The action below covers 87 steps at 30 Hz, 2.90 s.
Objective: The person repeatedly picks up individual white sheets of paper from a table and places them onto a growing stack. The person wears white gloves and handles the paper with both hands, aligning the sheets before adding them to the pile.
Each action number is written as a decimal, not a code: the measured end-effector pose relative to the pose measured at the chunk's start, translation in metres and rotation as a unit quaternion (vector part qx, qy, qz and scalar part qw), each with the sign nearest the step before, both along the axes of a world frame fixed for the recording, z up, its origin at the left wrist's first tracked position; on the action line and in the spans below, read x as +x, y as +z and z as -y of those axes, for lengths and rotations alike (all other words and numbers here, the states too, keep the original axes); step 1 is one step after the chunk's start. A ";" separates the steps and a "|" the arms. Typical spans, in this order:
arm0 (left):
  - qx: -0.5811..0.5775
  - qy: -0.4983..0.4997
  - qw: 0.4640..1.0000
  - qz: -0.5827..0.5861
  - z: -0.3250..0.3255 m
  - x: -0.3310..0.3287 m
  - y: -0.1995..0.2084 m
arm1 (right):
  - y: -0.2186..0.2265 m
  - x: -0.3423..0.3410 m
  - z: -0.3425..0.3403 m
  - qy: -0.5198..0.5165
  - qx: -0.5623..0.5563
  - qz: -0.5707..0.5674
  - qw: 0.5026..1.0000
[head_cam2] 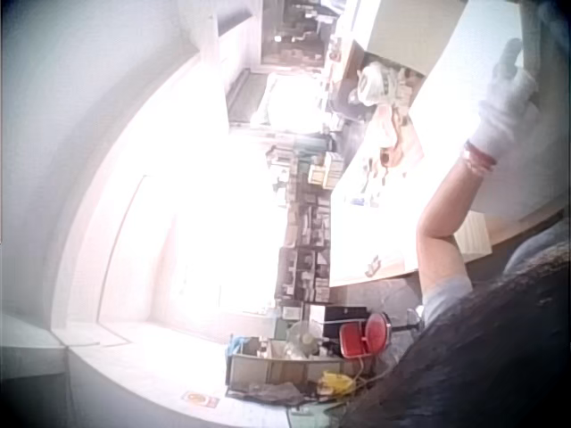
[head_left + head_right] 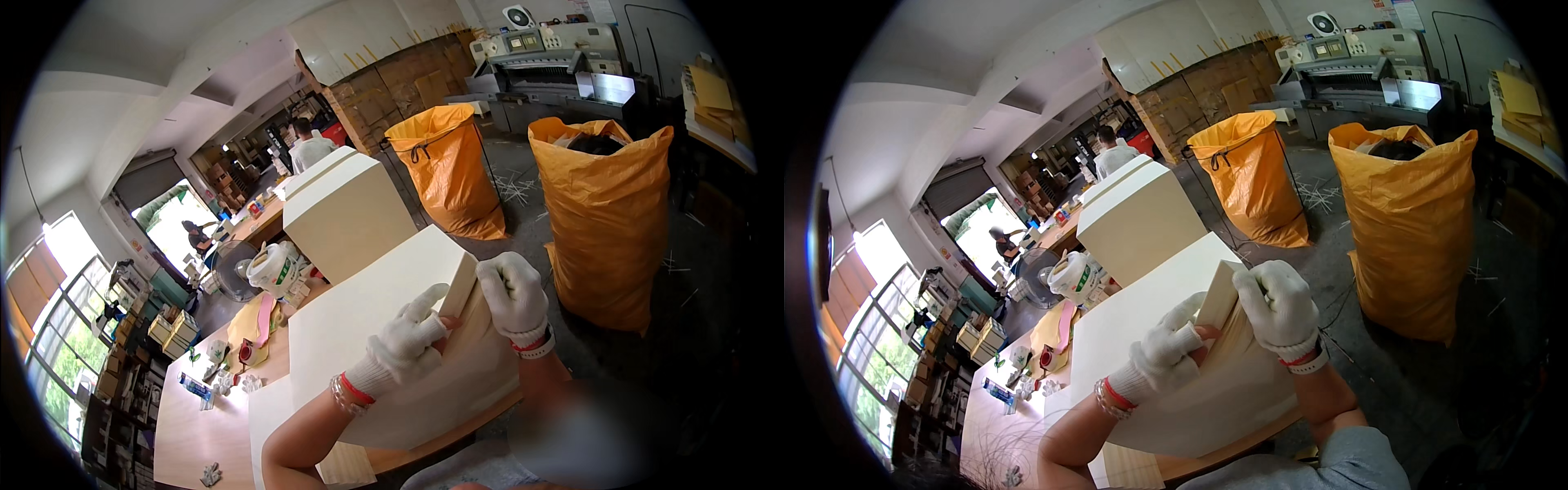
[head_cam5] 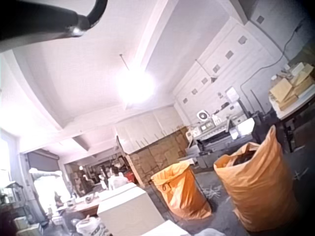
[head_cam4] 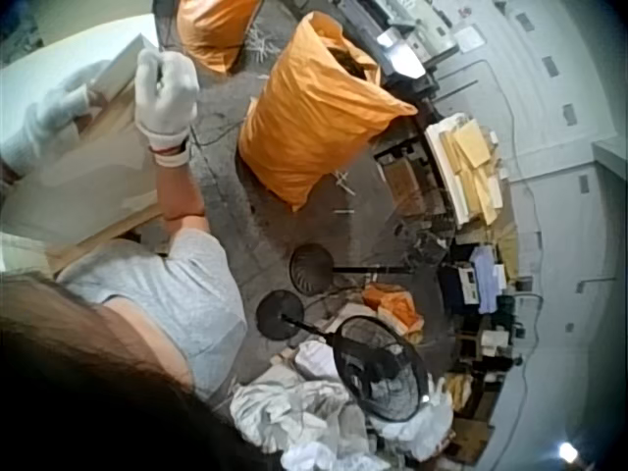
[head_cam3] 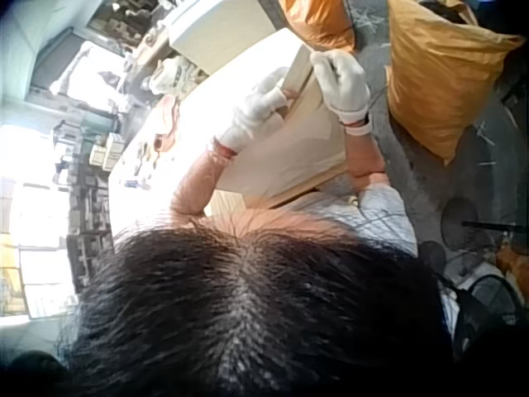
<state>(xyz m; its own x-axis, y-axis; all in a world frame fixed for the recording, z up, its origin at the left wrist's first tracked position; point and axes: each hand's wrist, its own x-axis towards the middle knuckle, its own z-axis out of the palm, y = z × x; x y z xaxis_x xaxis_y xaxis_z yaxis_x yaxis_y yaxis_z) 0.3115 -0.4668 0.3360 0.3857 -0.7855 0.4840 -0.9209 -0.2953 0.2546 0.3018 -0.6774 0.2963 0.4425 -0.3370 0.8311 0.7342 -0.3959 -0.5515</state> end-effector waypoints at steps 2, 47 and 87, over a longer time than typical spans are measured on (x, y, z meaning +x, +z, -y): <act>-0.041 -0.022 0.996 -0.081 -0.003 0.001 -0.003 | -0.001 0.000 0.000 -0.005 0.003 -0.011 1.000; -0.035 0.038 0.998 -0.035 -0.001 -0.006 -0.001 | -0.008 0.000 0.001 0.029 0.046 -0.033 0.998; -0.005 0.200 0.944 0.264 0.010 -0.006 -0.049 | -0.065 -0.012 0.004 0.016 -0.367 -0.083 0.926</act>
